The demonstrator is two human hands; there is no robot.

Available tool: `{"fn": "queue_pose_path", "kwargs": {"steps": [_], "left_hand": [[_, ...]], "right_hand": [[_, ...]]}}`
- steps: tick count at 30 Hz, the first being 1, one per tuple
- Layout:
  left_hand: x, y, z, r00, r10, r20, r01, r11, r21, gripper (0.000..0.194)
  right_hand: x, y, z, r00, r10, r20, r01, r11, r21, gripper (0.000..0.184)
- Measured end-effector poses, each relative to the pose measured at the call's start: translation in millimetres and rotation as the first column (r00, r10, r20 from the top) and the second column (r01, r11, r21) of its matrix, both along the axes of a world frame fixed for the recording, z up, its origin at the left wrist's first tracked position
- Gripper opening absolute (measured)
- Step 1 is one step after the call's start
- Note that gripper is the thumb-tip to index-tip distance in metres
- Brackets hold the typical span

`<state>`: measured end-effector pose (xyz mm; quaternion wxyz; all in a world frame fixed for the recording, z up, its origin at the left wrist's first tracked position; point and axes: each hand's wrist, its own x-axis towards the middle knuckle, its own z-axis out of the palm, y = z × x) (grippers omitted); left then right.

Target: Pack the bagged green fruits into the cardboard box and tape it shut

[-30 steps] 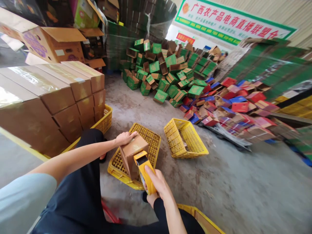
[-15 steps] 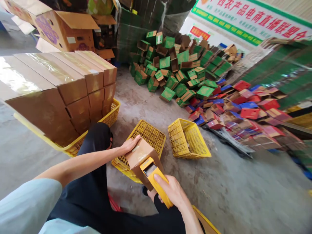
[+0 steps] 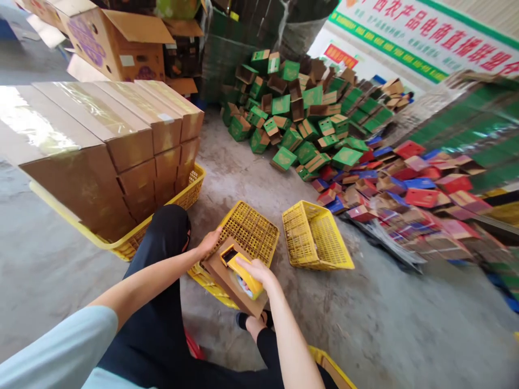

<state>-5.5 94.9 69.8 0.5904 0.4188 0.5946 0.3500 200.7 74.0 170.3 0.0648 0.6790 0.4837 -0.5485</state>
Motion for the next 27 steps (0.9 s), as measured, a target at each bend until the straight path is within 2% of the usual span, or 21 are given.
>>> {"fn": "queue_pose_path", "kwargs": {"steps": [2, 5, 7, 9, 13, 16, 19, 20, 22, 24, 27], "left_hand": [[-3, -5, -1.8, 1.0, -0.018, 0.007, 0.017, 0.995, 0.093, 0.083], [1, -23, -12.9, 0.99, -0.14, -0.007, 0.136, 0.954, 0.266, 0.076], [5, -35, -25.5, 0.964, -0.246, -0.106, 0.267, 0.867, 0.421, 0.079], [8, -43, -38.8, 0.937, -0.29, -0.196, 0.349, 0.794, 0.498, 0.082], [4, -39, -54.3, 0.881, -0.347, -0.321, 0.469, 0.719, 0.512, 0.088], [-5, -25, -54.0, 0.807, -0.434, -0.401, 0.589, 0.645, 0.487, 0.099], [-13, -9, -50.5, 0.703, -0.538, -0.465, 0.711, 0.53, 0.461, 0.116], [-14, -6, -49.5, 0.675, -0.563, -0.477, 0.737, 0.507, 0.446, 0.12], [-16, -4, -47.5, 0.648, -0.581, -0.493, 0.761, 0.512, 0.397, 0.128], [-15, -6, -44.7, 0.655, -0.569, -0.497, 0.75, 0.567, 0.34, 0.131], [-13, -14, -37.2, 0.66, -0.527, -0.535, 0.732, 0.611, 0.3, 0.128]], "right_hand": [[-1, 16, -4.7, 0.999, 0.025, 0.02, -0.025, 0.999, -0.03, 0.05], [7, 28, -6.8, 0.997, 0.071, -0.007, -0.071, 0.993, -0.089, 0.052], [13, 27, -7.8, 0.995, 0.093, -0.041, -0.097, 0.989, -0.113, 0.05], [17, 23, -9.3, 0.994, 0.094, -0.053, -0.099, 0.989, -0.11, 0.048], [19, 18, -11.3, 0.994, 0.079, -0.069, -0.086, 0.991, -0.1, 0.047], [19, 18, -9.8, 0.994, 0.062, -0.091, -0.071, 0.991, -0.11, 0.046], [18, 20, -8.0, 0.996, 0.035, -0.076, -0.043, 0.994, -0.104, 0.043], [17, 20, -7.8, 0.997, 0.035, -0.071, -0.042, 0.994, -0.1, 0.042], [15, 19, -8.1, 0.996, 0.053, -0.071, -0.059, 0.995, -0.085, 0.04], [13, 19, -9.0, 0.994, 0.079, -0.073, -0.084, 0.995, -0.061, 0.04], [13, 20, -10.6, 0.991, 0.122, -0.054, -0.125, 0.991, -0.038, 0.044]]}}
